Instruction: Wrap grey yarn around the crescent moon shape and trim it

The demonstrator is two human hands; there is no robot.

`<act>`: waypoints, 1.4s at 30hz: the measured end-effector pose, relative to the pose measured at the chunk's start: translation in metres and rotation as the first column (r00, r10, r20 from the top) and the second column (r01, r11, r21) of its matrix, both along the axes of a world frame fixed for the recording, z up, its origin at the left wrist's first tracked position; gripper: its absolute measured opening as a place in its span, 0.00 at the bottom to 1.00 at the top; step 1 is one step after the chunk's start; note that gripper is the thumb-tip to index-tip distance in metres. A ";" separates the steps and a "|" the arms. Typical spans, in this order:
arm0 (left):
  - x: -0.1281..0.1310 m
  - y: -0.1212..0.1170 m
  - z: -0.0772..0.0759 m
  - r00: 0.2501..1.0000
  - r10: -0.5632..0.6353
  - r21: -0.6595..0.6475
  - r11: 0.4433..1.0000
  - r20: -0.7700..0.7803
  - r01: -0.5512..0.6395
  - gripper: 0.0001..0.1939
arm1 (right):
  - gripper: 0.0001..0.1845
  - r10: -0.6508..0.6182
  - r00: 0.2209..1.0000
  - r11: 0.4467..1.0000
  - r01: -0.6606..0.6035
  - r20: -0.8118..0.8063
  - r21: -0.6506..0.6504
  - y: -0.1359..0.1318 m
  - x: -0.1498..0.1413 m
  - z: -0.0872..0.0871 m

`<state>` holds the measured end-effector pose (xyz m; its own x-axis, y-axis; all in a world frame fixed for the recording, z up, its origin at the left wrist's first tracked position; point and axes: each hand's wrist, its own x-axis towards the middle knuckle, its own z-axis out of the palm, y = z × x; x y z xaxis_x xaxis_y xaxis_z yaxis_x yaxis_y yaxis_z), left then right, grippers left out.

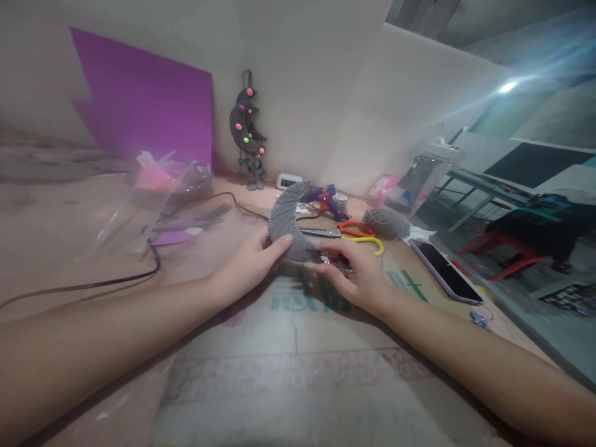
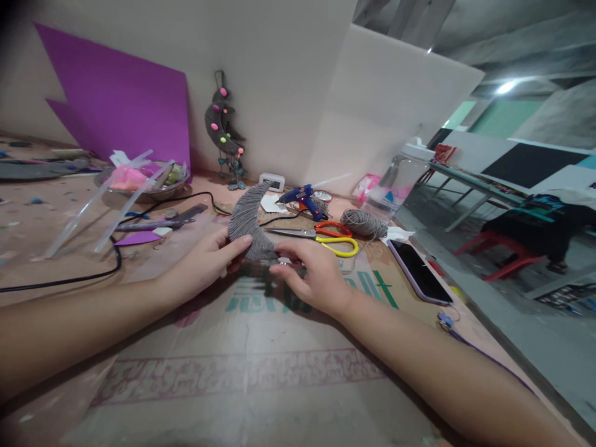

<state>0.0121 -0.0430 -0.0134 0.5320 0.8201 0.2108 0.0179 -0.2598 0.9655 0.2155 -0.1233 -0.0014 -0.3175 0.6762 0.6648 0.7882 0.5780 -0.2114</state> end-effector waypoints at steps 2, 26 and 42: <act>0.000 0.000 0.000 1.000 0.007 0.014 1.000 -0.023 -0.007 0.13 | 0.11 -0.048 0.999 0.999 0.048 -0.011 0.005 0.003 0.002 -0.001; 0.002 -0.001 0.001 0.997 -0.042 -0.192 0.980 0.060 0.053 0.14 | 0.10 -0.066 0.989 0.985 0.044 -0.128 -0.167 0.014 0.008 -0.007; 0.001 -0.004 0.007 0.993 -0.056 -0.340 0.936 0.105 0.089 0.12 | 0.09 -0.060 0.990 0.992 0.046 -0.125 -0.115 0.012 0.008 -0.007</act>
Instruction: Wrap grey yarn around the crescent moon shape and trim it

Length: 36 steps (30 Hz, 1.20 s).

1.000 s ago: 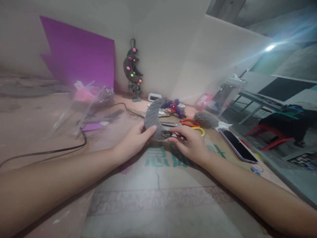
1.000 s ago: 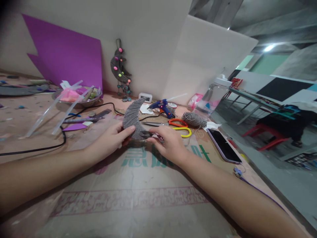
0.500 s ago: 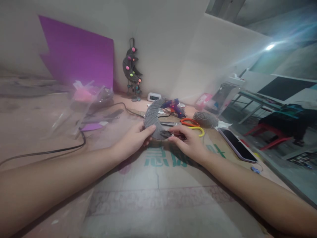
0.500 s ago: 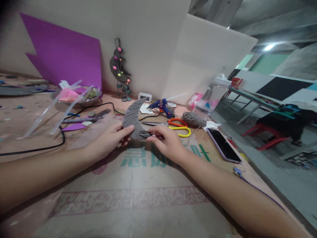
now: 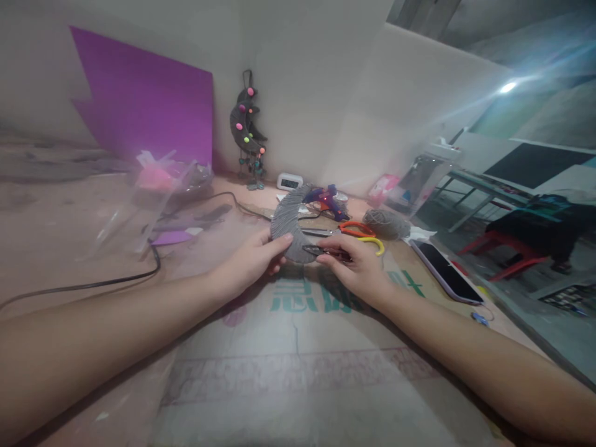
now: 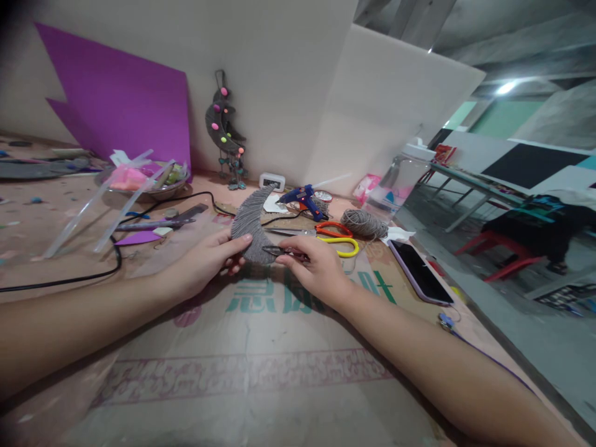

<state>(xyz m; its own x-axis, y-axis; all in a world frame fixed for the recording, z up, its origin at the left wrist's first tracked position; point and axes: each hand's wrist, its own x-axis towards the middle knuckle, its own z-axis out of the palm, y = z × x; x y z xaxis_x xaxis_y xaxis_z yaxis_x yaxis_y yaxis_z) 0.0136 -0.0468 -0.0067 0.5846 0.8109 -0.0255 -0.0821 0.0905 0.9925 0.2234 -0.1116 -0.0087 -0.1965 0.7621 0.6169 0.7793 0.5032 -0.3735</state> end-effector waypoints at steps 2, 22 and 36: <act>0.000 0.000 0.000 1.000 -0.012 0.009 1.000 0.001 0.012 0.13 | 0.09 -0.011 1.000 1.000 0.010 -0.021 -0.011 -0.001 -0.001 0.001; -0.001 0.003 -0.005 0.992 -0.031 0.296 0.953 -0.120 0.065 0.14 | 0.11 -0.064 0.988 0.998 0.063 -0.141 -0.009 -0.001 -0.003 0.002; -0.003 -0.004 0.000 0.995 -0.058 0.330 0.940 -0.084 0.083 0.10 | 0.12 -0.048 0.998 0.997 0.049 -0.028 0.051 -0.003 -0.003 0.003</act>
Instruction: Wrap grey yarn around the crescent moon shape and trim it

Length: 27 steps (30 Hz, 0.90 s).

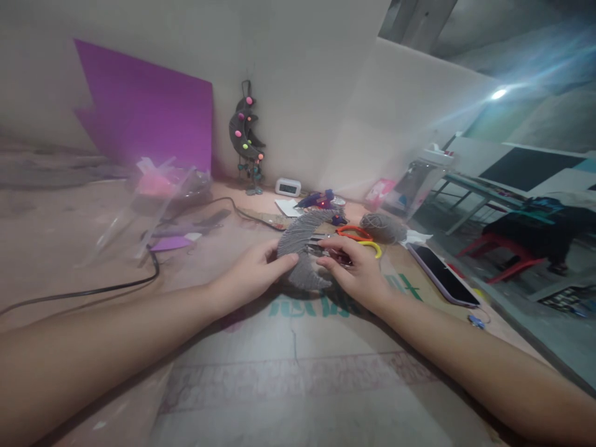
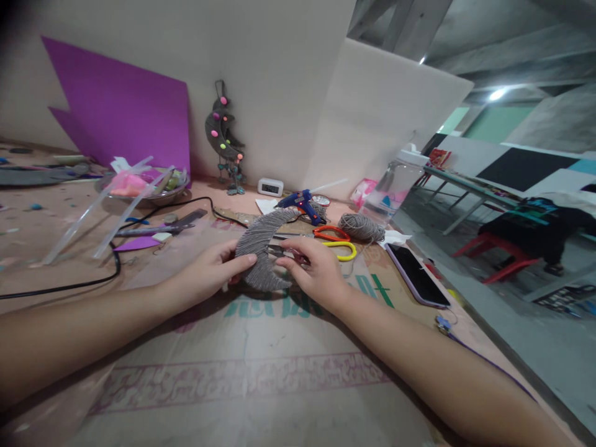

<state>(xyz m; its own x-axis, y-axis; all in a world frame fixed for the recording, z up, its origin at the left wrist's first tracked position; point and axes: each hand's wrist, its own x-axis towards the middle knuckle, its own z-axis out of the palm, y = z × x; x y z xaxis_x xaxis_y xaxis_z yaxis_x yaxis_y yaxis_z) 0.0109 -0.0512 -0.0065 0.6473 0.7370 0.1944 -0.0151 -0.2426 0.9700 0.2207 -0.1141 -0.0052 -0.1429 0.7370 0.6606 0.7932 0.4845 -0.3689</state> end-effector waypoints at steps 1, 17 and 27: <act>0.000 0.000 0.000 1.000 -0.001 -0.001 1.000 0.003 0.001 0.10 | 0.11 0.003 1.000 1.000 -0.003 0.009 0.010 0.000 0.000 0.000; 0.000 0.001 -0.003 0.999 -0.024 -0.003 1.000 0.032 0.024 0.10 | 0.10 0.020 0.999 0.999 -0.021 0.034 0.029 0.000 0.001 0.000; 0.001 0.000 0.000 0.998 -0.058 -0.045 0.997 0.039 0.060 0.09 | 0.10 0.016 0.999 0.999 -0.017 0.032 0.043 0.002 0.002 -0.001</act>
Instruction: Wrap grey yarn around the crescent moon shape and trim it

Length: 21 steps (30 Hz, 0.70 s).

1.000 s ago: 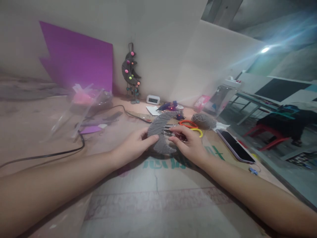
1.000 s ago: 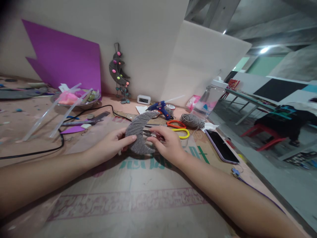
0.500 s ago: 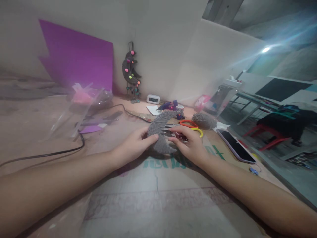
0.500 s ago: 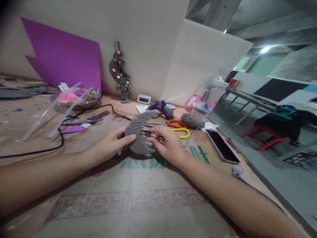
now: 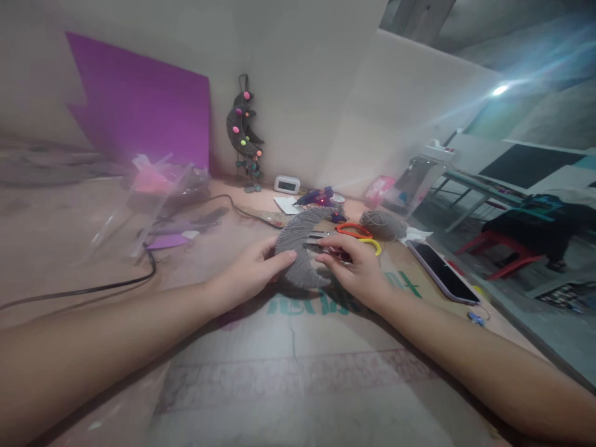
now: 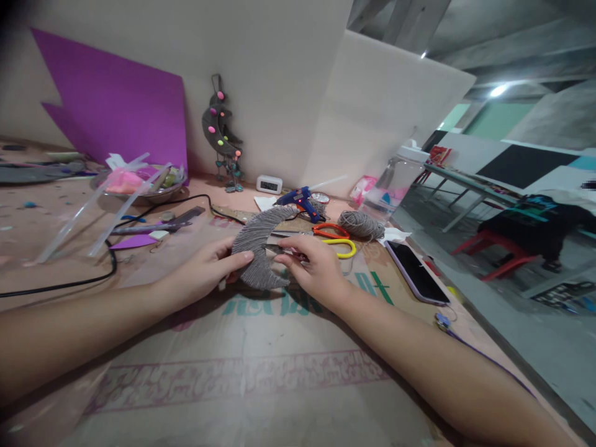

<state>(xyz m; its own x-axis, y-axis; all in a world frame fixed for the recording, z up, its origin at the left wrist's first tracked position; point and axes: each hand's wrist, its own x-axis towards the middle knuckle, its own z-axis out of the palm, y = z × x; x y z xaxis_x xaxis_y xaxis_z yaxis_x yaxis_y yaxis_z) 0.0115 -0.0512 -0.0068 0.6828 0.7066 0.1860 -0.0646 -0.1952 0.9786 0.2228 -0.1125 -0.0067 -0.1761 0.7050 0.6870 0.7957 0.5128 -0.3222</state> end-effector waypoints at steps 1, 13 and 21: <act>0.000 0.000 0.000 1.000 -0.002 0.002 1.000 0.002 0.002 0.09 | 0.09 0.003 1.000 1.000 -0.003 0.004 0.006 0.000 0.000 0.000; 0.000 0.004 -0.005 0.998 0.034 0.036 0.999 -0.052 -0.032 0.12 | 0.11 -0.006 0.992 1.000 0.005 -0.129 -0.009 -0.001 -0.003 0.001; 0.000 -0.002 0.001 0.994 0.087 0.101 0.992 -0.059 -0.081 0.11 | 0.11 0.004 0.999 1.000 -0.004 -0.031 -0.016 -0.002 -0.002 0.000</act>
